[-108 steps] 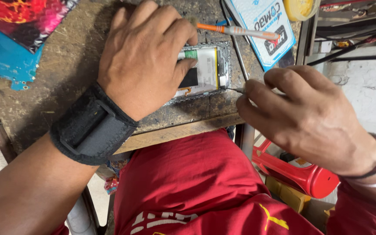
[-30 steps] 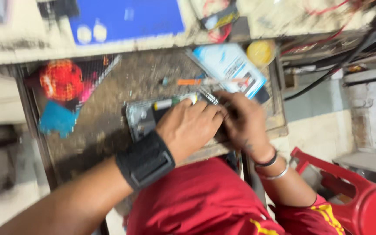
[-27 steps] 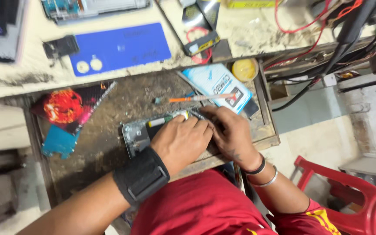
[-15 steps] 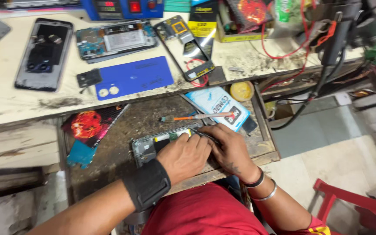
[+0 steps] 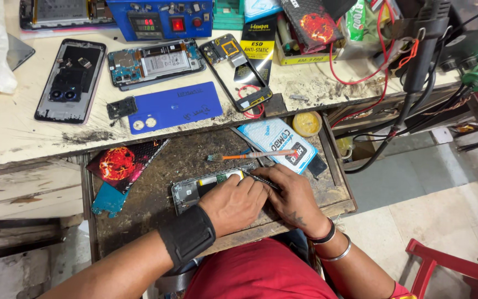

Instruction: The person disassembles a mobile phone on a workbench using a screwdriver and a metal pry tool to open the casing and work on the internal components.

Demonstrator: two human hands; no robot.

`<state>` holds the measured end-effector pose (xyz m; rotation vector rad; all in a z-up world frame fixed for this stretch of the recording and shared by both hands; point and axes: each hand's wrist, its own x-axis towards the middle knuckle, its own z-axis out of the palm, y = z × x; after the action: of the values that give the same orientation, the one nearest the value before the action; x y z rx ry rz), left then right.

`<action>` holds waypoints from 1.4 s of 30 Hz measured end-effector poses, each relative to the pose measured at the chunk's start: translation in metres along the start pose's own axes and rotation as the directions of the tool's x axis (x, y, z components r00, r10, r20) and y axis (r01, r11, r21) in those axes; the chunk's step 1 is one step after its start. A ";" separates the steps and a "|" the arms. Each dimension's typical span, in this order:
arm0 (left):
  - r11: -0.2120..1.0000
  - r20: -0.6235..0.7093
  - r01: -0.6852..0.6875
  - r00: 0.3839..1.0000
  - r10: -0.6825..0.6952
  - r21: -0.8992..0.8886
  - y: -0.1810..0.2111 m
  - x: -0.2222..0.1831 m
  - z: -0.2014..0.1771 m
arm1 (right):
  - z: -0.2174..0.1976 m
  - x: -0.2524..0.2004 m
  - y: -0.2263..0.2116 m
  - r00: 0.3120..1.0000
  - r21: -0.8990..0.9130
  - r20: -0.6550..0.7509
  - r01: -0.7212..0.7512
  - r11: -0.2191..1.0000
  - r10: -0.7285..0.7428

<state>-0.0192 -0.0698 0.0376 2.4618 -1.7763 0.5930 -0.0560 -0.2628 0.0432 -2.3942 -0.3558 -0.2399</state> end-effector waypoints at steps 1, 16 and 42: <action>1.000 -0.012 0.002 1.000 -0.002 -0.009 0.001 -0.001 0.000 | 0.000 0.000 0.000 1.000 0.009 -0.006 0.017 1.000 -0.017; 0.996 0.021 0.087 0.996 -0.088 0.037 0.016 -0.007 -0.004 | 0.004 -0.002 0.000 0.995 -0.002 0.045 -0.089 0.996 0.090; 0.797 -0.075 0.444 0.855 -0.514 -0.409 0.020 -0.014 0.005 | 0.008 -0.002 -0.001 0.998 -0.057 0.055 -0.029 0.998 0.032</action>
<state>-0.0398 -0.0655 0.0243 2.3477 -1.0058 0.3683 -0.0572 -0.2573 0.0374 -2.4639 -0.3423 -0.1712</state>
